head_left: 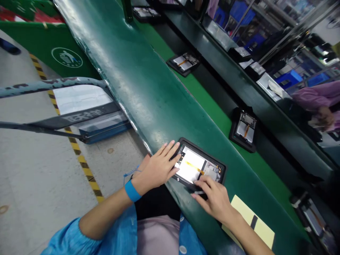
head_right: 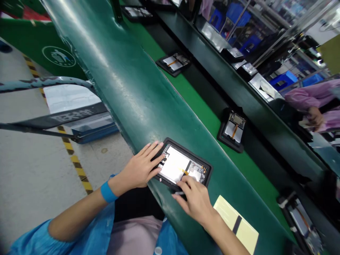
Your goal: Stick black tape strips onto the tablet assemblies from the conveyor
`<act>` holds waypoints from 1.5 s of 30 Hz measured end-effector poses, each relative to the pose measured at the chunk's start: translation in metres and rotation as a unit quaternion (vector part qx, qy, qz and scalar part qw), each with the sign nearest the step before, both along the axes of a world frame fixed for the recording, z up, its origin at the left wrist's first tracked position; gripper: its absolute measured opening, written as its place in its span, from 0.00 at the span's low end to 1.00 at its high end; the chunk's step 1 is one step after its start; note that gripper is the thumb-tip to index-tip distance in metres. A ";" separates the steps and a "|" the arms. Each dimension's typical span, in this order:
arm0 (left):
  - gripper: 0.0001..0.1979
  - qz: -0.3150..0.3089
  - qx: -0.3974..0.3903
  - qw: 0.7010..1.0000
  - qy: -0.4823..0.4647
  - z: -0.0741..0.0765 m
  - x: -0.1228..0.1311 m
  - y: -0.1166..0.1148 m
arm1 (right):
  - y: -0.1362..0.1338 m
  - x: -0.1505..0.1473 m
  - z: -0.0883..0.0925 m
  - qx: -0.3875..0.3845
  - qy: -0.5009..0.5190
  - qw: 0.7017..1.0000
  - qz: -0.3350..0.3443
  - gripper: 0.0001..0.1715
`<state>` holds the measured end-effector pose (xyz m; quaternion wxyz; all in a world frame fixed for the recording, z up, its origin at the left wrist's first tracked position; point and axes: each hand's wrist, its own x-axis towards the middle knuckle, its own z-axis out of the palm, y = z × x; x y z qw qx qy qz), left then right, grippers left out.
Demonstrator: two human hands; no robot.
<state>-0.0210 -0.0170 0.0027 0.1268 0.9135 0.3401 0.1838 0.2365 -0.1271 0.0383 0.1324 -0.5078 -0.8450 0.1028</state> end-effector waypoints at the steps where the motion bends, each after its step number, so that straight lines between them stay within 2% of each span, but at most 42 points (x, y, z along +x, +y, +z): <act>1: 0.22 0.012 0.005 1.000 -0.014 -0.001 -0.003 0.001 | -0.007 0.002 -0.004 0.006 -0.019 1.000 0.005 0.16; 5: 0.23 0.056 0.012 0.994 -0.097 -0.002 -0.022 -0.002 | -0.018 0.008 -0.022 0.040 -0.083 0.996 0.011 0.11; 9: 0.24 0.094 -0.019 0.983 -0.157 -0.004 -0.043 -0.016 | 0.008 0.009 -0.029 0.023 -0.099 0.995 -0.007 0.11; 13: 0.23 0.127 -0.048 0.972 -0.190 -0.010 -0.057 -0.031 | 0.069 0.010 -0.020 -0.107 -0.164 0.975 -0.107 0.11; 14: 0.23 0.125 -0.039 0.973 -0.191 -0.011 -0.059 -0.034 | 0.088 0.011 -0.018 -0.110 -0.169 0.971 -0.129 0.12; 17: 0.23 0.124 -0.023 0.975 -0.183 -0.015 -0.063 -0.041 | 0.149 0.017 -0.009 -0.088 -0.167 0.962 -0.197 0.14; 20: 0.24 0.117 -0.015 0.978 -0.170 -0.016 -0.066 -0.048 | 0.207 0.026 0.002 -0.054 -0.154 0.940 -0.299 0.18; 22: 0.25 0.112 -0.017 0.981 -0.156 -0.016 -0.068 -0.051 | 0.234 0.032 0.011 -0.030 -0.139 0.919 -0.369 0.23; 24: 0.27 0.115 -0.019 0.981 -0.152 -0.016 -0.071 -0.053 | 0.246 0.039 0.016 -0.016 -0.122 0.904 -0.411 0.28; 27: 0.28 0.121 -0.006 0.979 -0.165 -0.017 -0.072 -0.053 | 0.234 0.058 0.016 -0.018 -0.101 0.894 -0.437 0.29; 32: 0.27 0.102 -0.002 0.982 -0.159 -0.029 -0.073 -0.052 | 0.167 0.122 0.012 -0.043 -0.097 0.855 -0.508 0.26; 35: 0.26 0.097 -0.012 0.983 -0.155 -0.038 -0.071 -0.052 | 0.121 0.169 0.010 -0.050 -0.100 0.818 -0.564 0.31; 38: 0.25 0.087 -0.006 0.986 -0.144 -0.044 -0.063 -0.051 | 0.083 0.212 0.000 -0.066 -0.081 0.784 -0.612 0.41; 41: 0.23 0.079 0.018 0.987 -0.136 -0.044 -0.053 -0.048 | 0.062 0.246 -0.021 -0.074 -0.047 0.782 -0.617 0.51; 44: 0.22 0.070 0.044 0.988 -0.133 -0.040 -0.045 -0.047 | 0.058 0.269 -0.041 -0.093 0.021 0.807 -0.582 0.45; 45: 0.21 0.066 0.046 0.988 -0.132 -0.039 -0.044 -0.047 | 0.059 0.274 -0.047 -0.099 0.043 0.801 -0.589 0.43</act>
